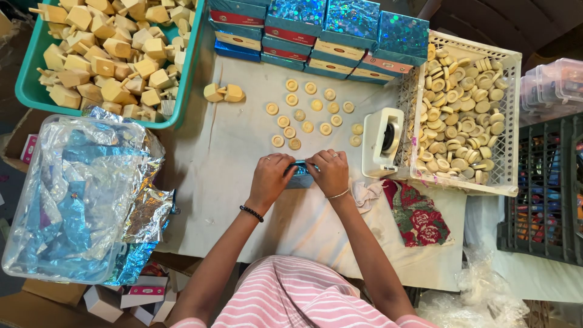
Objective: The person assembles small wooden toys into a cardboard box, adds round wooden discs, and closes the box. They then wrap the box in a shiny blue foil sheet, secure it with tape from a dispenser, and place the finished package on a stack of similar items.
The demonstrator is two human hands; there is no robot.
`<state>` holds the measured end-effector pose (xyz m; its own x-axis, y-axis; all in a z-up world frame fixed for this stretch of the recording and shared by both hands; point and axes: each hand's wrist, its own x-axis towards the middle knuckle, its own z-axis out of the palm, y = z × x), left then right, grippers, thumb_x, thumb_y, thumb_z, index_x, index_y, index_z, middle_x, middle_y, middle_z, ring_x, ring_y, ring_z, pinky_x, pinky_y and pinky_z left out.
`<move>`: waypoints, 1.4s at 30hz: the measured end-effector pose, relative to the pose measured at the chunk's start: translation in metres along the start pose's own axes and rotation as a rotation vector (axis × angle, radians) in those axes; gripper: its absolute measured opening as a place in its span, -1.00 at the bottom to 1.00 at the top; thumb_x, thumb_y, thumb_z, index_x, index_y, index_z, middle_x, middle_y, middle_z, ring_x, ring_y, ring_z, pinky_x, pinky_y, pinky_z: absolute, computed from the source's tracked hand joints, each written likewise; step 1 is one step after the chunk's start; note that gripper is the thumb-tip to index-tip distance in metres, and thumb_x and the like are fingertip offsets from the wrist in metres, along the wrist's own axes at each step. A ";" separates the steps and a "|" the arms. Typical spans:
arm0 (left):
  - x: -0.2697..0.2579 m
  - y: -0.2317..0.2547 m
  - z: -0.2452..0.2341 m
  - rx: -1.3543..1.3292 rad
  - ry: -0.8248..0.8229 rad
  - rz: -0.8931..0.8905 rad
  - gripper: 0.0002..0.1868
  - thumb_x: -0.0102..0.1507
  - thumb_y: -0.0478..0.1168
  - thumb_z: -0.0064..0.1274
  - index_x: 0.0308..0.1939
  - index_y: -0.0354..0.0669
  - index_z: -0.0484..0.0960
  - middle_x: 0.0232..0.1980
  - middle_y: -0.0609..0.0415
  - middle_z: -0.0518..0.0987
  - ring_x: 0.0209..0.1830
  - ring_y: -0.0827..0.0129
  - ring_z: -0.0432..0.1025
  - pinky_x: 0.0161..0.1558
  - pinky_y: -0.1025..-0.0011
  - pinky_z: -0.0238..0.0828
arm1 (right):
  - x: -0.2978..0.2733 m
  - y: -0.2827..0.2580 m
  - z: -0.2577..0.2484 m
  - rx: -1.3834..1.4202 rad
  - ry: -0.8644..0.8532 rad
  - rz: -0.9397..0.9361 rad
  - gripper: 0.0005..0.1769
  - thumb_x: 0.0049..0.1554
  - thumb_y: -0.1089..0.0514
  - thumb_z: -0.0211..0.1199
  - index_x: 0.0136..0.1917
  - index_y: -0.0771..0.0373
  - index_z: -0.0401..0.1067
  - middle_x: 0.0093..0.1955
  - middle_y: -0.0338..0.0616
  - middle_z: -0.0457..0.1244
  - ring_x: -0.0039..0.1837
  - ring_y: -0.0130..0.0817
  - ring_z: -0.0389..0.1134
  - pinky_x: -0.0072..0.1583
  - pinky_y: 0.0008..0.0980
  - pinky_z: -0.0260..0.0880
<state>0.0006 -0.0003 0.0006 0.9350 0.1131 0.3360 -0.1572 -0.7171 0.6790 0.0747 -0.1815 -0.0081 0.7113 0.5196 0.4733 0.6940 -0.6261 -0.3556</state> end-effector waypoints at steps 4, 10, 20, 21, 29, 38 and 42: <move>0.003 0.001 0.004 0.039 -0.007 0.124 -0.79 0.20 -0.22 0.23 -0.11 -0.15 0.66 -0.09 0.09 0.66 0.02 0.19 0.52 0.14 0.19 0.35 | -0.002 0.002 0.002 -0.036 0.001 -0.032 -0.92 0.00 0.15 0.44 -0.26 0.07 0.53 -0.24 -0.33 0.32 -0.10 -0.31 0.34 0.03 -0.21 0.19; -0.001 -0.007 0.018 0.158 -0.001 0.161 -0.84 0.24 -0.21 0.21 -0.13 -0.13 0.69 -0.10 0.13 0.67 0.00 0.26 0.52 0.15 0.20 0.34 | -0.002 0.001 0.000 -0.043 0.012 -0.064 -0.94 0.02 0.15 0.42 -0.22 0.05 0.54 -0.21 -0.37 0.34 -0.08 -0.34 0.35 0.06 -0.22 0.21; -0.008 -0.004 0.024 0.238 0.028 0.128 -0.89 0.26 -0.20 0.15 -0.14 -0.05 0.67 -0.10 0.19 0.67 0.01 0.30 0.53 0.11 0.20 0.29 | 0.003 0.001 -0.013 -0.028 -0.012 -0.075 -0.92 0.03 0.09 0.44 -0.16 -0.01 0.58 -0.16 -0.42 0.35 -0.05 -0.38 0.34 0.06 -0.23 0.20; -0.009 -0.004 0.024 0.250 0.041 0.129 -0.89 0.26 -0.20 0.16 -0.14 -0.05 0.67 -0.10 0.19 0.67 0.01 0.30 0.53 0.11 0.20 0.29 | 0.003 0.001 -0.015 -0.024 -0.031 -0.074 -0.90 0.02 0.06 0.46 -0.16 -0.02 0.59 -0.17 -0.42 0.33 -0.07 -0.38 0.33 0.03 -0.23 0.19; -0.011 -0.005 0.027 0.287 0.073 0.146 -0.88 0.27 -0.20 0.16 -0.13 -0.05 0.66 -0.10 0.20 0.67 0.01 0.32 0.53 0.10 0.20 0.30 | 0.011 -0.001 -0.033 0.022 -0.140 -0.134 -0.80 -0.05 0.00 0.48 -0.11 -0.03 0.65 -0.11 -0.35 0.27 -0.05 -0.31 0.23 -0.02 -0.22 0.17; -0.010 -0.001 0.018 0.286 0.057 0.145 -0.89 0.29 -0.21 0.15 -0.12 -0.06 0.65 -0.09 0.19 0.67 0.01 0.32 0.53 0.10 0.21 0.30 | 0.002 0.005 -0.022 0.017 -0.066 -0.185 -0.84 -0.01 0.05 0.49 -0.11 -0.01 0.63 -0.01 -0.47 0.32 0.04 -0.35 0.27 0.05 -0.23 0.20; -0.010 0.002 0.003 0.202 0.041 0.138 -0.84 0.27 -0.23 0.15 -0.08 -0.11 0.65 -0.08 0.12 0.66 0.02 0.27 0.53 0.11 0.18 0.29 | 0.001 0.004 -0.022 0.022 -0.044 -0.190 -0.86 0.00 0.07 0.48 -0.11 -0.02 0.64 -0.02 -0.47 0.32 0.03 -0.36 0.27 0.04 -0.23 0.20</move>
<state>-0.0083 -0.0051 -0.0029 0.8948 0.0291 0.4455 -0.2122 -0.8502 0.4818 0.0757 -0.1959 0.0085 0.5714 0.6523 0.4980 0.8180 -0.5020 -0.2809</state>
